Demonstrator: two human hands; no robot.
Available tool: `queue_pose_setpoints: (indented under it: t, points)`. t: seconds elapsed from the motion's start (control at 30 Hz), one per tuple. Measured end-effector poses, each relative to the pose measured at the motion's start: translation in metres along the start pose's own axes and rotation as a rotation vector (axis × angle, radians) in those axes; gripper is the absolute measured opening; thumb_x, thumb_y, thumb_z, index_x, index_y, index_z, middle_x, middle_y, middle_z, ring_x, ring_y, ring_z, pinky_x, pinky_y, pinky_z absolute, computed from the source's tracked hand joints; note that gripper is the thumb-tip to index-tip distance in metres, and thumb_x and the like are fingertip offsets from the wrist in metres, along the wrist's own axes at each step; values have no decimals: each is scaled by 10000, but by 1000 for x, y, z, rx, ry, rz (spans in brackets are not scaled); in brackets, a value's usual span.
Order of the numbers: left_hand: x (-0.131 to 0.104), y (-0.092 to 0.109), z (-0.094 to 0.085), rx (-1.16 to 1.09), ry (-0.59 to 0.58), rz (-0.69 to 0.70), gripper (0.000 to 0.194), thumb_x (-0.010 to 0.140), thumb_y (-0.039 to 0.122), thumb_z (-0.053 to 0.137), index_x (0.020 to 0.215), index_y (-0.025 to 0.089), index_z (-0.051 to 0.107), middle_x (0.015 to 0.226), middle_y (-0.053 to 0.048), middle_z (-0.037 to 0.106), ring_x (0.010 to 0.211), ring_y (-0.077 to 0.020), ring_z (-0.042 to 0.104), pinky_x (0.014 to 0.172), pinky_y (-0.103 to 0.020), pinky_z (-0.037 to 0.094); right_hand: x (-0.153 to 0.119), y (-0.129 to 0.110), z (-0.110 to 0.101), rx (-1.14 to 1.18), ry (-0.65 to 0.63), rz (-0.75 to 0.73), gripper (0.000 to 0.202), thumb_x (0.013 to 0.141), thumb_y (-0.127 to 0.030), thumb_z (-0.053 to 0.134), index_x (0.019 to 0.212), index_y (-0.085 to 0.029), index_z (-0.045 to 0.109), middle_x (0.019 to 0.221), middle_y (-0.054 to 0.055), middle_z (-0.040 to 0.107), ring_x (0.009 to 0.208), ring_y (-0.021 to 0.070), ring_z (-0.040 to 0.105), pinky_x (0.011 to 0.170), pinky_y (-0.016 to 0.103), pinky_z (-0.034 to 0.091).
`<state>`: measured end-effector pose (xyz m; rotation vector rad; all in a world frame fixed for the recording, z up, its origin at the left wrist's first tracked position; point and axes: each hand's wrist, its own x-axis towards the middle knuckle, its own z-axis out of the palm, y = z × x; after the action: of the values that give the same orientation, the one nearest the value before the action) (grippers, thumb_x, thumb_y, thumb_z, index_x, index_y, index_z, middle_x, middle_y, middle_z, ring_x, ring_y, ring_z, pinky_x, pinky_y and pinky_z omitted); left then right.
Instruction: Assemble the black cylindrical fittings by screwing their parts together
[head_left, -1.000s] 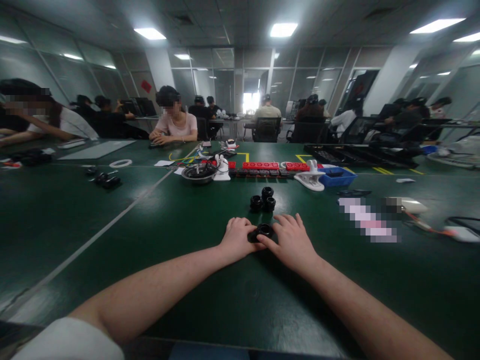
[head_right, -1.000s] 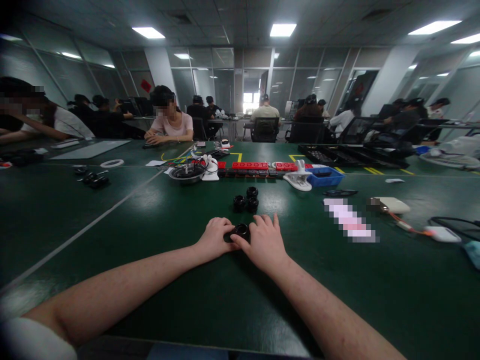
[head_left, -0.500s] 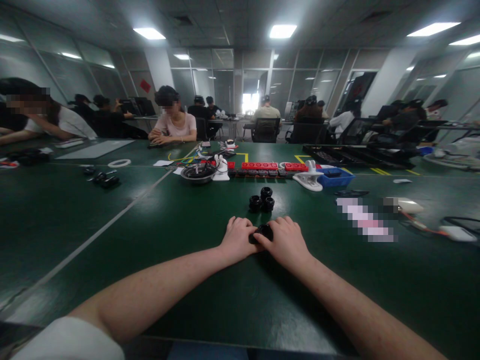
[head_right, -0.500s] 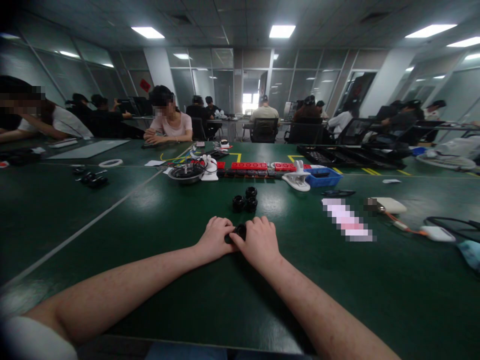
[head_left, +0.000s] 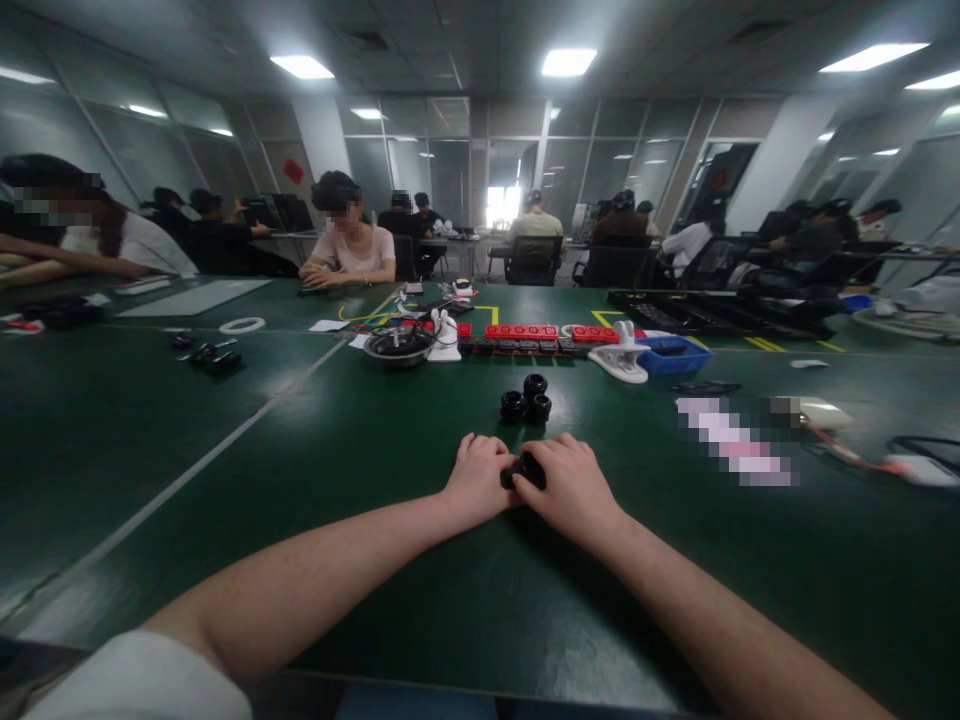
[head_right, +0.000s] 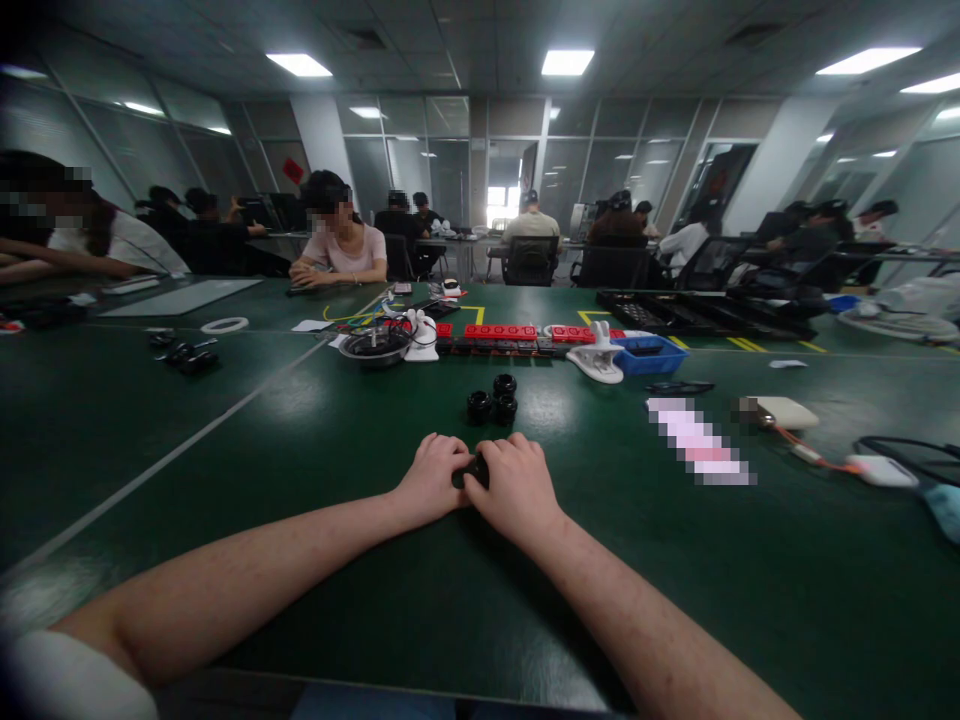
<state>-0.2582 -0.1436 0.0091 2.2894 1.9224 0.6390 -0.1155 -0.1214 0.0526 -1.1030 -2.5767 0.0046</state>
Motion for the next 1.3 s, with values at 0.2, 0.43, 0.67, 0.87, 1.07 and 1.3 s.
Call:
queue_pose_setpoints:
  t: [0.2,0.43,0.67,0.87,1.07,1.3]
  points:
    - [0,0,1,11,-18,-12,271,631,341,574,861,200,599,905,-34,519,919,-212,439,973,-431,211,-2,0,2,50,0,-69,176,706,-309,542,850,-209,560,840,27,603,849,201,444,729,321,312]
    - [1,-2,2,6,-27,-1,199,650,276,550,830,209,601,913,-30,514,918,-202,433,956,-424,224,-4,-2,5,80,29,-72,192,721,-319,513,859,-209,589,1091,46,543,1073,230,373,960,447,169]
    - [1,-3,2,-8,-28,2,209,650,356,571,826,249,608,903,-18,498,904,-207,426,913,-432,251,-7,0,2,90,43,-72,188,744,-311,479,797,-227,639,1170,48,500,1136,252,341,972,519,136]
    - [2,-7,6,-1,8,-8,276,636,390,591,869,244,614,887,-20,503,880,-202,422,879,-408,282,-11,0,-3,95,49,-78,184,731,-278,487,693,-229,660,1216,45,464,1165,272,311,962,534,152]
    - [2,-10,4,-27,34,-6,319,640,480,571,847,244,625,829,-12,497,833,-188,416,831,-374,314,-11,1,-6,62,-10,-35,224,746,-286,471,672,-221,673,1211,59,472,1174,269,303,973,523,129]
    - [3,-13,0,-32,23,-4,421,642,586,522,868,246,626,814,-13,491,822,-185,415,800,-355,323,-8,8,-6,-7,-53,38,253,762,-320,460,687,-213,676,1187,79,491,1160,275,321,968,528,127]
